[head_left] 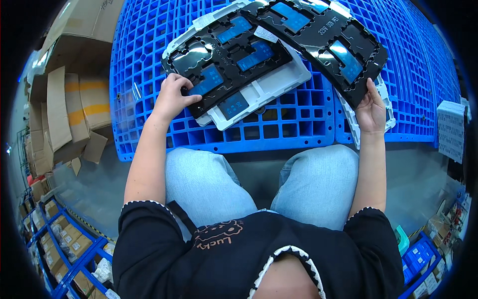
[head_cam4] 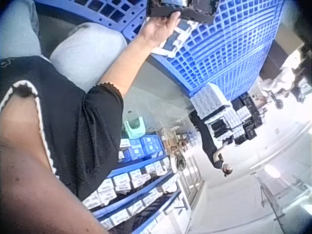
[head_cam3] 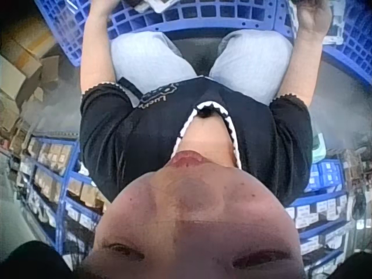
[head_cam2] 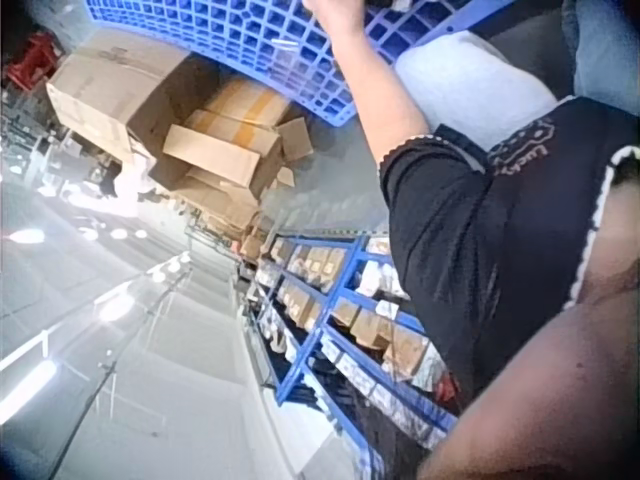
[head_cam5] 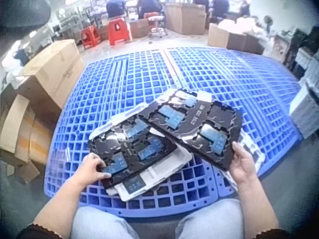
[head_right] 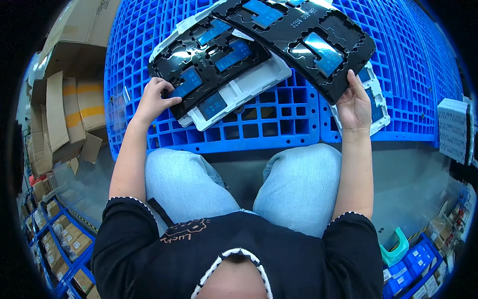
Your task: The person sits on the floor and assembles electronic components by placing blue rectangular items into white plastic trays. They handle multiple trays, aligning and inserting the components into designated slots, then move the filled trays onto a blue crate.
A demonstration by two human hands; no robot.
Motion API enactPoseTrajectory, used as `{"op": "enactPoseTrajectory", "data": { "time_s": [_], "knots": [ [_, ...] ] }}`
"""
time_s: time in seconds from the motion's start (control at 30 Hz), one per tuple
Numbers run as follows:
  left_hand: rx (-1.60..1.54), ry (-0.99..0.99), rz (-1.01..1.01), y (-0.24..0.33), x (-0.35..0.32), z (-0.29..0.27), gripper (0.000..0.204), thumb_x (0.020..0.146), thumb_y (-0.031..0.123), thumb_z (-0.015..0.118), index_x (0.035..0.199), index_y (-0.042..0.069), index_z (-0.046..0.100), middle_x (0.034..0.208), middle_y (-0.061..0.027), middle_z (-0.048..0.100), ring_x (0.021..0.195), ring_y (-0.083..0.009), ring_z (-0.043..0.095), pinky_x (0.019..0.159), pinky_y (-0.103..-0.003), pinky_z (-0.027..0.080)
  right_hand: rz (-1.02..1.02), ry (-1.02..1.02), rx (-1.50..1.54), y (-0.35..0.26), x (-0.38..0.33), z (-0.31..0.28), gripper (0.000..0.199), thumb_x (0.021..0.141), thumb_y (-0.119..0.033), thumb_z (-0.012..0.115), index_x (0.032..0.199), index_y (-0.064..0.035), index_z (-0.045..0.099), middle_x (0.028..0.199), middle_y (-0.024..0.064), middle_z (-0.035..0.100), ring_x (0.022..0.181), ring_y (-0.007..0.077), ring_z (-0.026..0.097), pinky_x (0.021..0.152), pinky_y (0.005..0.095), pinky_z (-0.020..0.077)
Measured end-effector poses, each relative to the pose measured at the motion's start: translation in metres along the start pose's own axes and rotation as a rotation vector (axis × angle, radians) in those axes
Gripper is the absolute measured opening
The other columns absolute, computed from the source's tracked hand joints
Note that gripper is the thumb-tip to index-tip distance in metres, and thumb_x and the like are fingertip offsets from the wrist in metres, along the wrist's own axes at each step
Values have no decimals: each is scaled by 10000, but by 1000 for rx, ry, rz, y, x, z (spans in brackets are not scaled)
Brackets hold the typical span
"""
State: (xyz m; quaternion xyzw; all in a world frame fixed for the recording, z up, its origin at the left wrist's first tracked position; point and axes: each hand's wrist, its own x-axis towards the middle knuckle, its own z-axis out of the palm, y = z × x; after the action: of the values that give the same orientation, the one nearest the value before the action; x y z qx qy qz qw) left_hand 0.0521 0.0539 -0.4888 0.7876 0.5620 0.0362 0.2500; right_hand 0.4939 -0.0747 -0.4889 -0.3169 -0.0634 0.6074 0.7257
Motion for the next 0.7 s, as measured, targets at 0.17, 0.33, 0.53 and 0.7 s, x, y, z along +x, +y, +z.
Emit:
{"op": "enactPoseTrajectory", "data": {
  "time_s": [0.17,0.33,0.53,0.7],
  "knots": [
    [81,56,88,-3,2,9,238,656,209,775,796,49,668,977,-106,519,898,-266,528,824,-335,456,11,13,-12,5,4,4,211,912,-78,506,1106,0,536,1054,118,624,985,218,616,873,378,510],
    [47,193,31,-9,6,8,210,682,200,746,795,50,651,926,-114,550,896,-281,538,796,-364,461,23,11,-90,19,2,24,238,901,-90,532,1127,-17,537,1071,98,617,997,202,595,892,361,482],
    [-148,588,70,-1,22,5,292,864,286,595,954,8,602,977,-149,562,955,-298,518,863,-374,399,272,-32,-216,104,-12,95,275,836,-80,609,1098,-120,537,1048,42,608,984,178,579,866,382,461],
    [-199,577,109,10,30,17,507,934,382,456,1232,-29,460,1284,-219,396,1216,-344,369,1032,-394,279,433,66,-24,194,-21,109,264,807,14,567,1050,-83,537,1021,71,616,954,234,587,839,434,445]
  ]
}}
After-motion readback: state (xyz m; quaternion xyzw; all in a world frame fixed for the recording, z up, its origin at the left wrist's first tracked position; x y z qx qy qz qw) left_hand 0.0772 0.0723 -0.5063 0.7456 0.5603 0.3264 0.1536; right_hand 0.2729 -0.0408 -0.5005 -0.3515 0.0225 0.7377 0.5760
